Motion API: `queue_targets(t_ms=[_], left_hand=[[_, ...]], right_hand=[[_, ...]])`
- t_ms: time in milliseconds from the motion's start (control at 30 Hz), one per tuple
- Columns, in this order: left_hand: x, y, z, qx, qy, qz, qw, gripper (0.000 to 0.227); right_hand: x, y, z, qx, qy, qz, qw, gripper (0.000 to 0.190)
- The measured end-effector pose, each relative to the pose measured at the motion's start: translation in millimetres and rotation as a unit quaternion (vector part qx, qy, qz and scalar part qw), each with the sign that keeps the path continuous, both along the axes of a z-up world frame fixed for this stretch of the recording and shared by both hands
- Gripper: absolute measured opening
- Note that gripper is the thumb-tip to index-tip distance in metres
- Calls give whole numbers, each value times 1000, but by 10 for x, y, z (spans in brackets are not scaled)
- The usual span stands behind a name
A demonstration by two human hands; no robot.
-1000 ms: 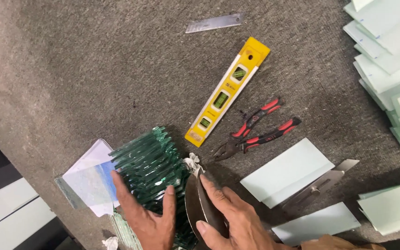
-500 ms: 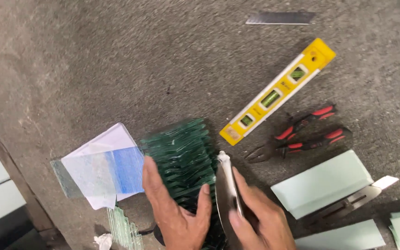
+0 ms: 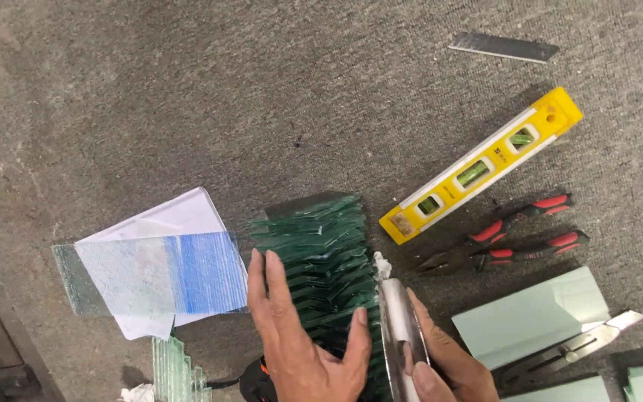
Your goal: The person holds a stack of small green glass squares and repeatedly rubs their edges with a curved metal tool. The person rotates the stack to work different sides and continues the rubbing motion throughout the clip.
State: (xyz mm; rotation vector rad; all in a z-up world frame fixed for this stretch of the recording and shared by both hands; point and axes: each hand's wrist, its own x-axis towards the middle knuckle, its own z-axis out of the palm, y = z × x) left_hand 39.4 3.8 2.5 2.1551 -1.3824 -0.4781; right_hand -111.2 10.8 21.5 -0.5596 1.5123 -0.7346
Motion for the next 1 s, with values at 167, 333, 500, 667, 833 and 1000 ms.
queue_targets(t_ms=[167,333,500,667,833,1000], left_hand=[[13,17,27,-12,8,-20,1000,102],[75,-18,83,13,32,-33,999,101],[96,-24,-3,6,16,-16,1000,99],[98,-103,-37,-9,26,-12,1000,103],[-15,-3,65,1,31,-2,1000,100],[-26,-54,53,-3,46,4,999,100]], right_hand=[[57,-239,-32,105,65,49,991,76],[100,-335,36,-34,10,96,995,67],[419,32,-34,-294,358,118,879,38],[71,451,-276,-335,427,130,830,44],[821,327,-477,-352,454,-153,804,58],[356,453,37,-236,456,22,858,43]])
